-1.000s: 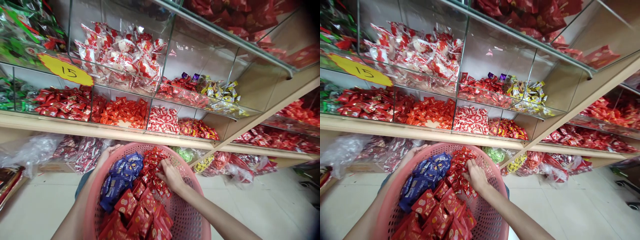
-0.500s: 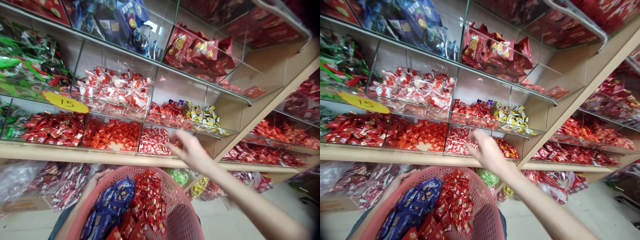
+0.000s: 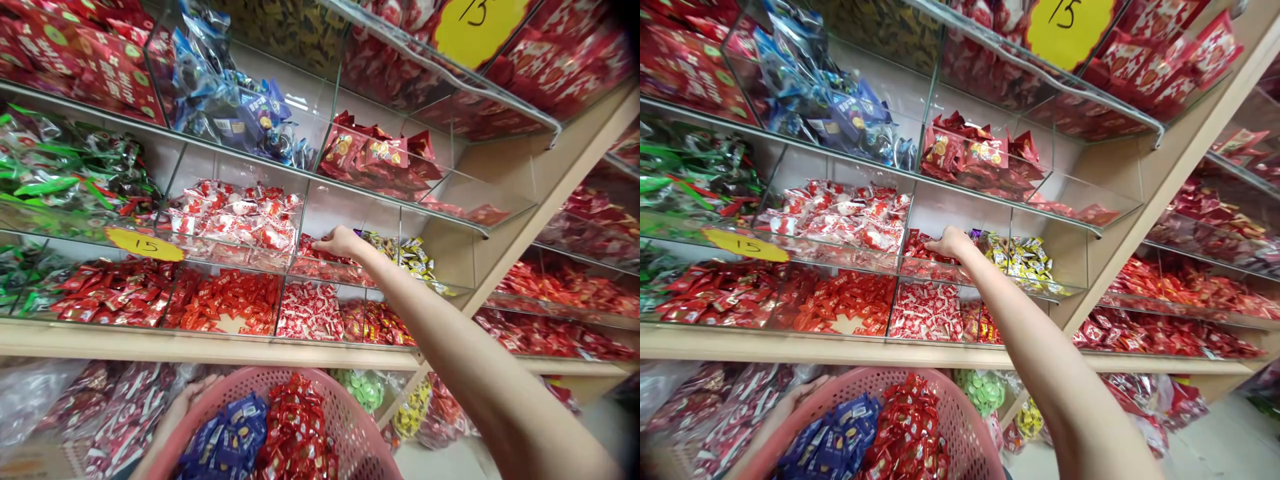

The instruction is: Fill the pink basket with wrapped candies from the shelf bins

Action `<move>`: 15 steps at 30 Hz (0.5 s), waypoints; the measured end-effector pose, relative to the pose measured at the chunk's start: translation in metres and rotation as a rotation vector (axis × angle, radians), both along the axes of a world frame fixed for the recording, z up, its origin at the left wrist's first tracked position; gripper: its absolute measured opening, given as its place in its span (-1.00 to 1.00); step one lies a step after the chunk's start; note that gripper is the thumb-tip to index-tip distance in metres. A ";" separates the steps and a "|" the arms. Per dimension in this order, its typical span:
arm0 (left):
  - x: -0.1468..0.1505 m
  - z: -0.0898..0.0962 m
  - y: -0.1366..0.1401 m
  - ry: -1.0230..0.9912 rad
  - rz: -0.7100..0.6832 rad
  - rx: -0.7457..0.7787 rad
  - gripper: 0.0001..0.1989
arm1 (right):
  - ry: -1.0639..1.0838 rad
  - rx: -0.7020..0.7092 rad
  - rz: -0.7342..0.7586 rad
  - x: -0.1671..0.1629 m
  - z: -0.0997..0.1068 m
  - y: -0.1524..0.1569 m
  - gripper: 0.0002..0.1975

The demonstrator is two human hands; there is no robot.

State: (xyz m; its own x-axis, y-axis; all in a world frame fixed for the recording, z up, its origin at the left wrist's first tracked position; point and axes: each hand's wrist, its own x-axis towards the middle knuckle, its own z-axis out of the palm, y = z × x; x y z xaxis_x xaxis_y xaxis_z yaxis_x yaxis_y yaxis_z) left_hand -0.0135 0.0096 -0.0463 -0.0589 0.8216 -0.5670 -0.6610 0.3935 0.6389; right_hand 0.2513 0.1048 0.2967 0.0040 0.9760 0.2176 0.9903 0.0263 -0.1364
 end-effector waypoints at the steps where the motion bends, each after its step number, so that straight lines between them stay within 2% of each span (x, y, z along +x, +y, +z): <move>1: -0.001 -0.002 0.001 0.011 -0.008 0.014 -0.52 | 0.000 -0.028 -0.014 -0.005 0.000 0.003 -0.50; 6: -0.002 -0.010 0.002 0.031 -0.011 0.056 -0.53 | 0.038 -0.043 -0.006 -0.012 0.002 0.016 -0.58; 10: -0.003 -0.010 0.003 0.024 0.015 0.026 -0.54 | 0.047 0.046 0.047 0.005 0.014 0.007 -0.65; 12: -0.003 -0.010 0.003 0.038 0.011 0.030 -0.56 | -0.004 0.113 0.158 0.019 0.019 -0.003 -0.65; 15: -0.003 -0.011 0.004 -0.001 0.000 0.018 -0.56 | -0.075 0.108 0.398 0.039 0.015 -0.013 -0.60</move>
State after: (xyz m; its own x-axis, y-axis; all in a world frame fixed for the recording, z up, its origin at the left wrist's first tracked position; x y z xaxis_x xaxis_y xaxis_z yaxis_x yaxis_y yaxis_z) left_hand -0.0170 0.0131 -0.0574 -0.0577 0.8317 -0.5522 -0.6617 0.3824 0.6449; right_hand 0.2901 0.0921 0.3119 -0.3888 0.8696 0.3042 0.9069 0.4194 -0.0397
